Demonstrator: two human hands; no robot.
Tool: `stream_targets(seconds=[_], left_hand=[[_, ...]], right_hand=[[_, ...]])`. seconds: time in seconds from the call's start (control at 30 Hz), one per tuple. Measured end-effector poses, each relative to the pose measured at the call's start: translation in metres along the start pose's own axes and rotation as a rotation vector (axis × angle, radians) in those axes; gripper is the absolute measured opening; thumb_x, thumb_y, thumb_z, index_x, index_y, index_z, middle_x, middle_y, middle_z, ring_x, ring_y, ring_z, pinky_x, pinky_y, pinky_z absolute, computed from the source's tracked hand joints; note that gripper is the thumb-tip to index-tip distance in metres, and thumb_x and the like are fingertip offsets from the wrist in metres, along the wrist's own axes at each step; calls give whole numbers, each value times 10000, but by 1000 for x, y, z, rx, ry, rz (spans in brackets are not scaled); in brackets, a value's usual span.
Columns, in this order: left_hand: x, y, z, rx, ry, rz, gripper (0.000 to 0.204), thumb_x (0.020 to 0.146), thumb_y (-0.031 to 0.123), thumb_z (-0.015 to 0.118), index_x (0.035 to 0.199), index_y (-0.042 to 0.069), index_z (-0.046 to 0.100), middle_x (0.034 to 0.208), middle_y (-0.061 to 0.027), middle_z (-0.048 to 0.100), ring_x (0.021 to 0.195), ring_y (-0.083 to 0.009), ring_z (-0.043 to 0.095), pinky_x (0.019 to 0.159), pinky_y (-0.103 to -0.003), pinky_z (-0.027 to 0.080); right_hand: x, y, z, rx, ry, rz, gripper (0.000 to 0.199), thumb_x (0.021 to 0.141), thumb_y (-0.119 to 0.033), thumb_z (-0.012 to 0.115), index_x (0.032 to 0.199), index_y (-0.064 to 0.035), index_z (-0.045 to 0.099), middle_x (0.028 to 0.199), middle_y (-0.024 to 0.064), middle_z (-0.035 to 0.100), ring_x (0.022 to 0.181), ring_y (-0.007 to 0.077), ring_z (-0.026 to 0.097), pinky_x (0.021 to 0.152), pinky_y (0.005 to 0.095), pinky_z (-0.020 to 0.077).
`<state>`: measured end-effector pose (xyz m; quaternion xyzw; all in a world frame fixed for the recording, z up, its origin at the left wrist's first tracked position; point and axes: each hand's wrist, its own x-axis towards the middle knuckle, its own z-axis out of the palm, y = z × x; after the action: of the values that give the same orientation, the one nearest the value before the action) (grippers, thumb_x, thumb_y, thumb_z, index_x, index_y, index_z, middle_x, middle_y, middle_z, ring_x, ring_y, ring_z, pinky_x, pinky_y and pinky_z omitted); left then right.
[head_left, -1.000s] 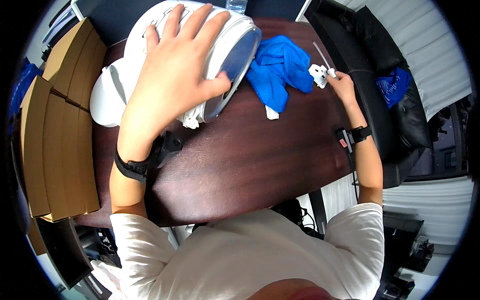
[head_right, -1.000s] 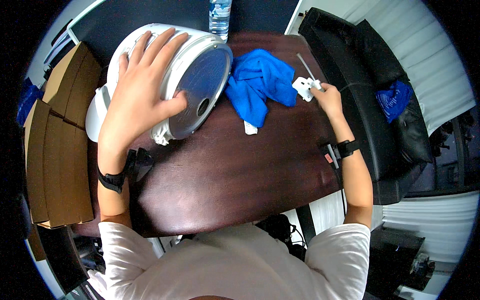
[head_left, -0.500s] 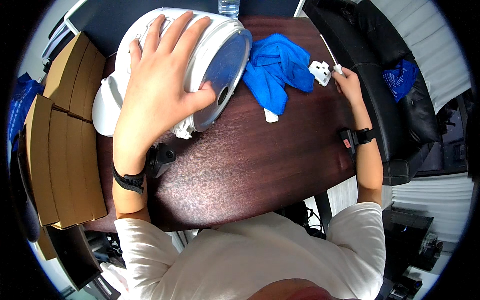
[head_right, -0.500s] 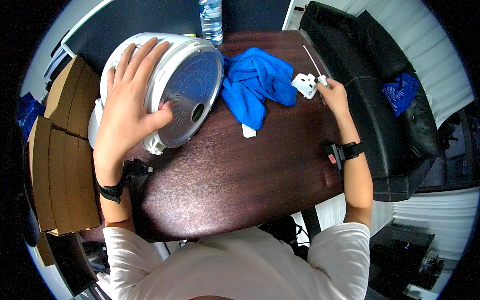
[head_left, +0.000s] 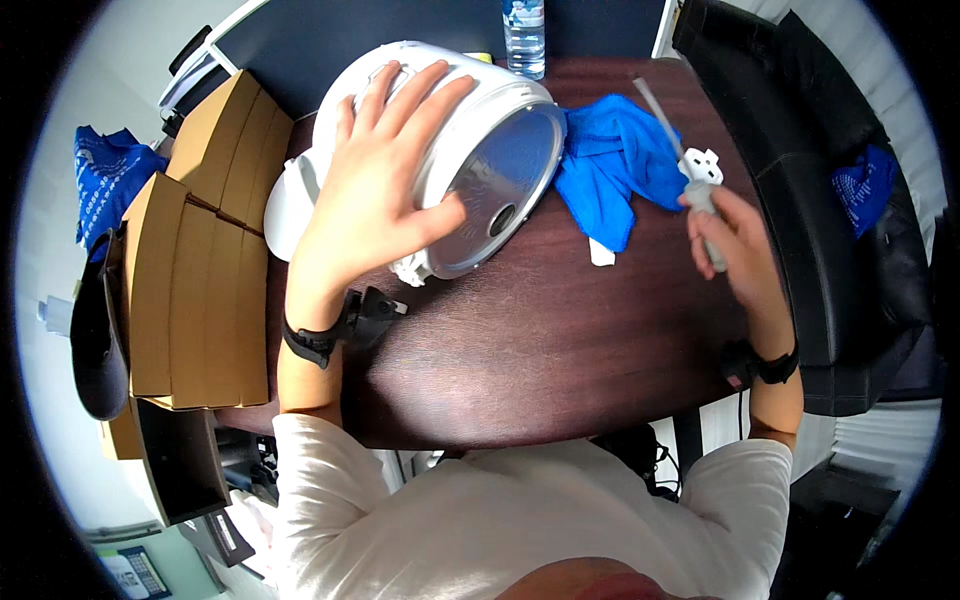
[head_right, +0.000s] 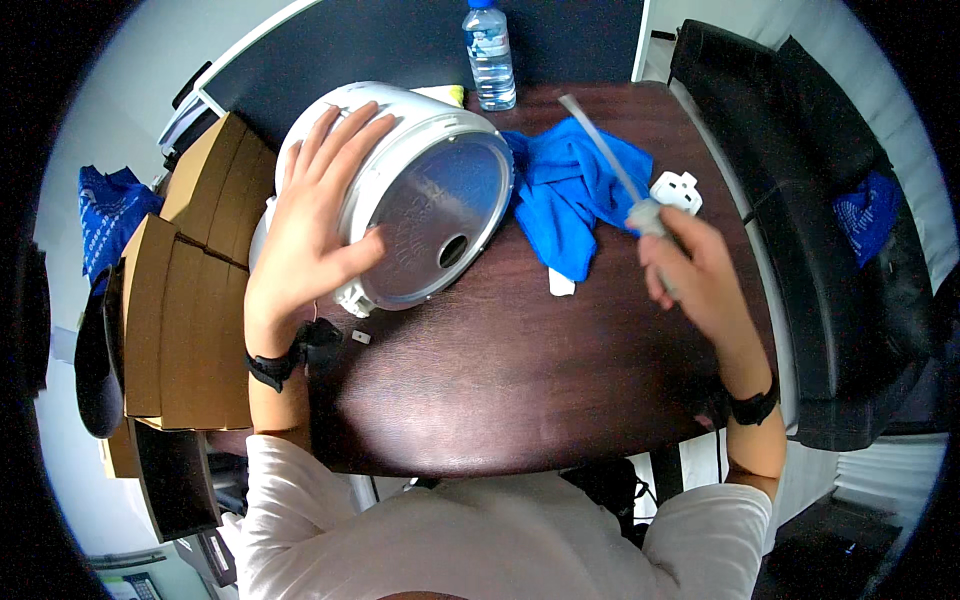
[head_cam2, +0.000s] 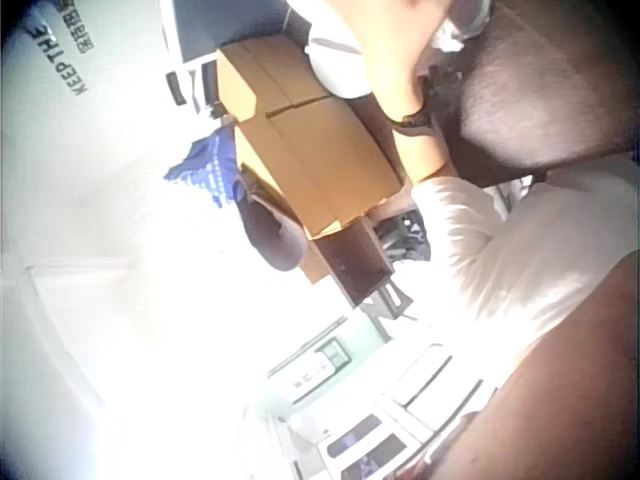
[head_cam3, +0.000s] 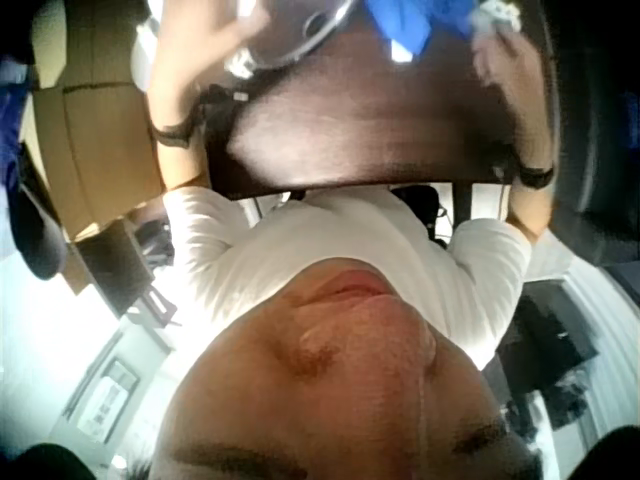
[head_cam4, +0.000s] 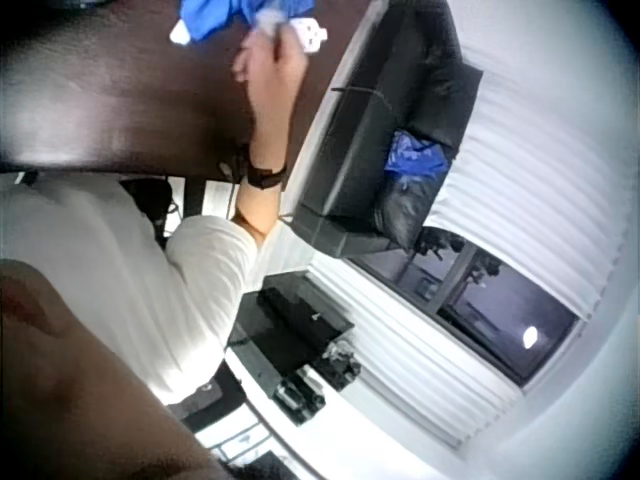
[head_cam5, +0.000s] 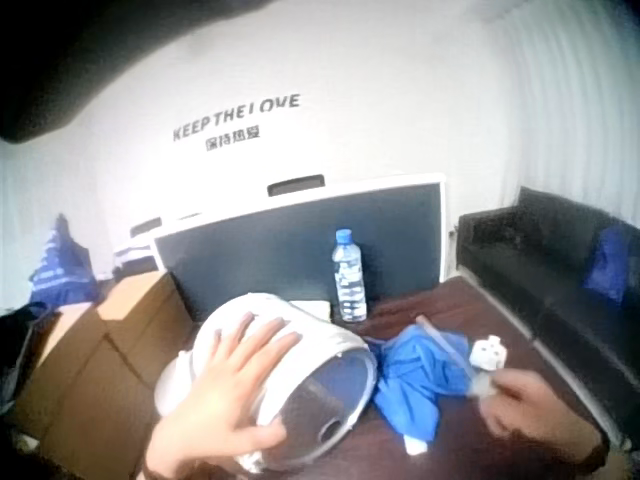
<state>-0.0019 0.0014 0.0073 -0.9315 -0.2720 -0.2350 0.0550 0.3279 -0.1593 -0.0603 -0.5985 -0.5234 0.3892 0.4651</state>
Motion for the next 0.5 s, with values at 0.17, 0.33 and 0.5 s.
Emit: stream_targets(seconds=[0.17, 0.33, 0.5], left_hand=[[-8, -6, -5, -47, 17, 44, 748, 718, 353, 693, 1405, 133, 494, 1481, -173, 436, 1401, -476, 315, 1117, -665, 206], [-12, 0, -9, 22, 144, 28, 651, 773, 433, 742, 1274, 60, 557, 1401, -164, 503, 1376, -461, 361, 1116, -581, 263], [-10, 12, -11, -64, 76, -18, 685, 642, 181, 585, 1317, 67, 558, 1443, -197, 492, 1406, -411, 375, 1159, -566, 226]], right_hand=[[-18, 2, 37, 276, -273, 45, 285, 1026, -188, 459, 1181, 27, 566, 751, 36, 538, 482, 70, 471, 437, 215, 361], [-14, -2, 54, 491, -457, 93, 313, 1038, -189, 408, 1185, 41, 561, 741, 51, 553, 486, 77, 461, 454, 223, 360], [-12, -5, 66, 607, -569, 122, 359, 1028, -242, 393, 1142, 50, 568, 685, 76, 580, 430, 85, 470, 418, 221, 347]])
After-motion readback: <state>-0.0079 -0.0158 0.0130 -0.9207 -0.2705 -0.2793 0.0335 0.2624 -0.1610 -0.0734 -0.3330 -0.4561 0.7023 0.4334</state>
